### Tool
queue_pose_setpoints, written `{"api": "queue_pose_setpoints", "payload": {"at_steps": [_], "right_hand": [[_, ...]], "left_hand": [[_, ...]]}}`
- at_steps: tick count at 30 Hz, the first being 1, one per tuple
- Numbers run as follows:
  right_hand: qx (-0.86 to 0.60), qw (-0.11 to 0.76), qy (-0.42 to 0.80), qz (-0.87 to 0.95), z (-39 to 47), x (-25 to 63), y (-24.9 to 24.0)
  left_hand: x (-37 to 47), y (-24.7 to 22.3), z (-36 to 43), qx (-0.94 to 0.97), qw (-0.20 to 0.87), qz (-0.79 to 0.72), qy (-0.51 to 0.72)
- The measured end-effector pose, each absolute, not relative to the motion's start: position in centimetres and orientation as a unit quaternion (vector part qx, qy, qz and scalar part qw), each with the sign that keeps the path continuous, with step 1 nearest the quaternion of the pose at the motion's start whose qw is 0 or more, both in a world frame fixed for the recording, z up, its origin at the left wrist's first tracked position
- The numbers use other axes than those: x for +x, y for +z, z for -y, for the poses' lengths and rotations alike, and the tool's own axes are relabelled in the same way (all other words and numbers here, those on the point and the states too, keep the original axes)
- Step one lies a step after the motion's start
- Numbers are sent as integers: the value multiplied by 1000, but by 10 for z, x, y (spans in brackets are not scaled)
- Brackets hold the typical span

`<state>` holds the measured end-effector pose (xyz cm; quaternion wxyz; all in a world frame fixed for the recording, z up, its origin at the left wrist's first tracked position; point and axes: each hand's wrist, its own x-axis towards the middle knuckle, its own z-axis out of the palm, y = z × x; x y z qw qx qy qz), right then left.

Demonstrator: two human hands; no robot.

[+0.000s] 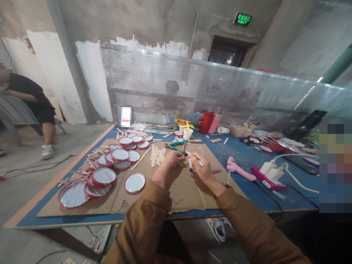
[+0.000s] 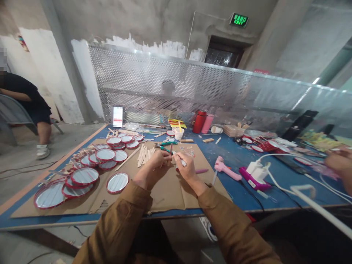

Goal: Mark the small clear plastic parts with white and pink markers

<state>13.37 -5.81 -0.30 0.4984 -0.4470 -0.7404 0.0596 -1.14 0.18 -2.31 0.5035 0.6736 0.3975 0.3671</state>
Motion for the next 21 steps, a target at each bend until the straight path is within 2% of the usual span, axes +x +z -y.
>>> {"api": "queue_pose_setpoints", "payload": {"at_steps": [5, 15, 21], "right_hand": [[-441, 494, 68, 747, 57, 133, -5], [-430, 484, 67, 759, 56, 133, -6], [-435, 491, 66, 752, 56, 134, -6]], "left_hand": [[-7, -33, -5, 658, 508, -378, 408], [-12, -27, -7, 678, 503, -402, 355], [-5, -35, 7, 653, 473, -378, 455]]}}
